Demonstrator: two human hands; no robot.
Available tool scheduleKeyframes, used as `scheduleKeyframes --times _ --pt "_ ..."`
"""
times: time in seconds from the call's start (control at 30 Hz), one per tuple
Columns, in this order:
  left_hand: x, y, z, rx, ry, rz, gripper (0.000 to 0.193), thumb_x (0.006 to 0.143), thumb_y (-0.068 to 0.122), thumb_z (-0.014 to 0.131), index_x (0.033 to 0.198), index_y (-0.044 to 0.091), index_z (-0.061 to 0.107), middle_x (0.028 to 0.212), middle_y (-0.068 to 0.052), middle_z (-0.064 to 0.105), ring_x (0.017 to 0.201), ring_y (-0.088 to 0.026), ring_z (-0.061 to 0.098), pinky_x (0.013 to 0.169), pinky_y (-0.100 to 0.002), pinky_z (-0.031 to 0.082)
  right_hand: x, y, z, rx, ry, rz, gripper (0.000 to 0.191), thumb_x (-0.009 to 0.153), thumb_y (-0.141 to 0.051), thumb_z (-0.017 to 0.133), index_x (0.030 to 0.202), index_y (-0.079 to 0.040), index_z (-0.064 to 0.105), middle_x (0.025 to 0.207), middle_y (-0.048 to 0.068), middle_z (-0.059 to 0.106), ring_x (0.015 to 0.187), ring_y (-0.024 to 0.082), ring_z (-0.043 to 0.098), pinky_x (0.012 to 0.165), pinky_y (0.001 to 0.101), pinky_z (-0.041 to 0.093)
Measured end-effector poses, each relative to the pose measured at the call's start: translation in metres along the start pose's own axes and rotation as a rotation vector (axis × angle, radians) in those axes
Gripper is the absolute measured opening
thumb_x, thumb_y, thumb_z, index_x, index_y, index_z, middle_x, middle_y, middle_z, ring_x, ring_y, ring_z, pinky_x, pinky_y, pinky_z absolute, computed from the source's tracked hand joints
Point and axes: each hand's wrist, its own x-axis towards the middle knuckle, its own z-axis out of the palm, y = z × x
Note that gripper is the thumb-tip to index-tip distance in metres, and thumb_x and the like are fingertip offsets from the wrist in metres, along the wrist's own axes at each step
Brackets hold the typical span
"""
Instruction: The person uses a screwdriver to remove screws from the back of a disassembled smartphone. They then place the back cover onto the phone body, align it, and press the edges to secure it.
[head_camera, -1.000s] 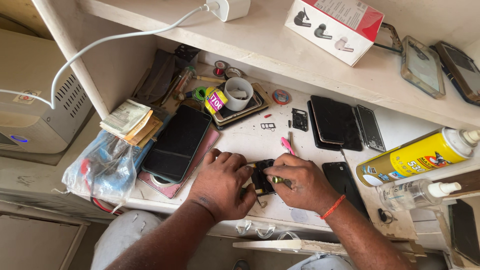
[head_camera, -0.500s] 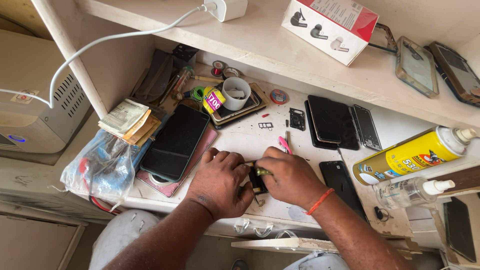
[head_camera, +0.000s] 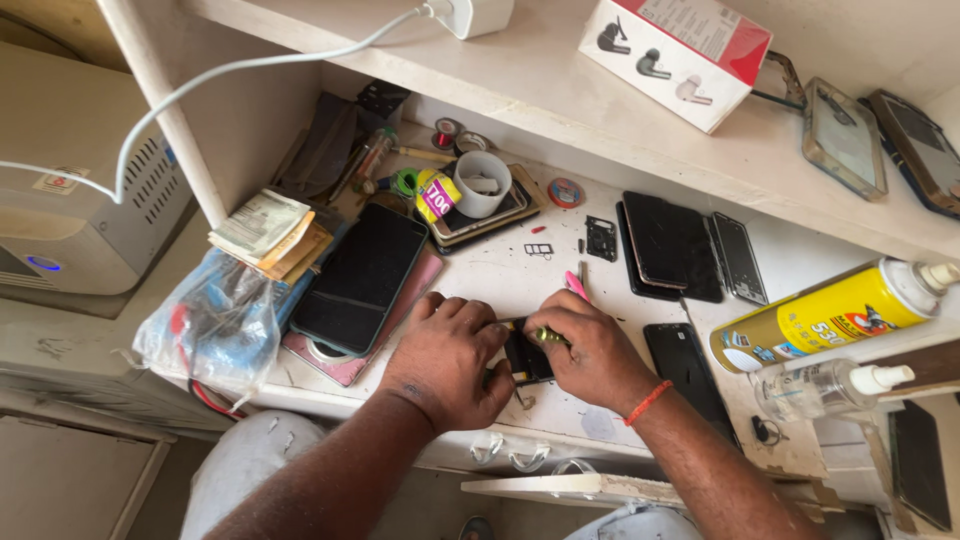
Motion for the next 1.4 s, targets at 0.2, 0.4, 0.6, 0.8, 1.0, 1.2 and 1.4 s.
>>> scheduleKeyframes --times 0.2,0.4,0.6,0.8,1.0,1.2,1.4 --pt "0.001 -0.001 -0.001 -0.029 -0.077 -0.062 0.040 0.075 0.030 0.068 0.106 0.006 0.075 0.105 -0.011 0.070 0.102 -0.029 0.064 0.100 -0.047 0.041 -0.001 0.005 -0.001 0.030 0.013 0.015 0.019 0.082 0.001 0.072 0.100 -0.006 0.075 0.096 0.005 0.071 0.087 0.019 0.073 0.078 0.0314 0.058" --pt "0.023 -0.004 0.000 -0.218 -0.090 -0.345 0.035 0.076 0.030 0.067 0.106 0.015 0.080 0.108 -0.011 0.074 0.108 -0.032 0.065 0.099 -0.046 0.044 0.000 0.010 0.001 0.092 -0.021 0.214 0.015 0.086 -0.006 0.077 0.100 -0.007 0.078 0.093 0.001 0.071 0.078 0.013 0.069 0.073 0.0274 0.057" --pt "0.072 -0.010 -0.004 -0.221 -0.530 -0.711 0.029 0.076 0.022 0.072 0.103 0.024 0.082 0.103 -0.004 0.078 0.099 -0.024 0.073 0.098 -0.040 0.052 0.006 0.011 -0.003 0.147 -0.067 0.226 0.016 0.084 -0.006 0.077 0.099 -0.008 0.079 0.097 0.002 0.074 0.088 0.012 0.073 0.080 0.0268 0.059" --pt "0.093 -0.005 -0.007 -0.049 -0.743 -0.753 0.032 0.082 0.030 0.078 0.111 0.016 0.079 0.106 -0.006 0.078 0.104 -0.021 0.073 0.097 -0.043 0.052 0.012 0.009 -0.002 0.102 -0.095 0.351 0.014 0.083 -0.011 0.081 0.097 -0.008 0.079 0.094 0.002 0.075 0.086 0.012 0.073 0.079 0.0273 0.059" --pt "0.096 -0.005 -0.009 -0.079 -0.762 -0.805 0.042 0.077 0.037 0.085 0.112 0.014 0.080 0.106 -0.006 0.079 0.105 -0.022 0.073 0.104 -0.044 0.046 0.012 0.009 0.000 0.139 -0.055 0.298 0.013 0.082 -0.011 0.080 0.095 -0.006 0.078 0.093 0.004 0.075 0.085 0.012 0.073 0.079 0.0280 0.060" --pt "0.097 -0.005 -0.009 -0.105 -0.735 -0.849 0.044 0.074 0.035 0.089 0.112 0.015 0.080 0.106 -0.005 0.079 0.106 -0.021 0.073 0.106 -0.045 0.043 0.018 0.013 0.000 0.114 -0.101 0.332 0.014 0.081 -0.011 0.082 0.093 -0.007 0.079 0.089 0.004 0.075 0.083 0.013 0.073 0.078 0.0287 0.059" --pt "0.096 -0.006 -0.008 -0.101 -0.729 -0.845 0.046 0.071 0.035 0.091 0.112 0.018 0.080 0.107 -0.004 0.079 0.105 -0.021 0.073 0.104 -0.044 0.045 0.025 0.019 -0.001 0.209 -0.165 0.379 0.012 0.080 -0.012 0.082 0.089 -0.006 0.077 0.087 0.002 0.077 0.083 0.009 0.072 0.078 0.0267 0.059"
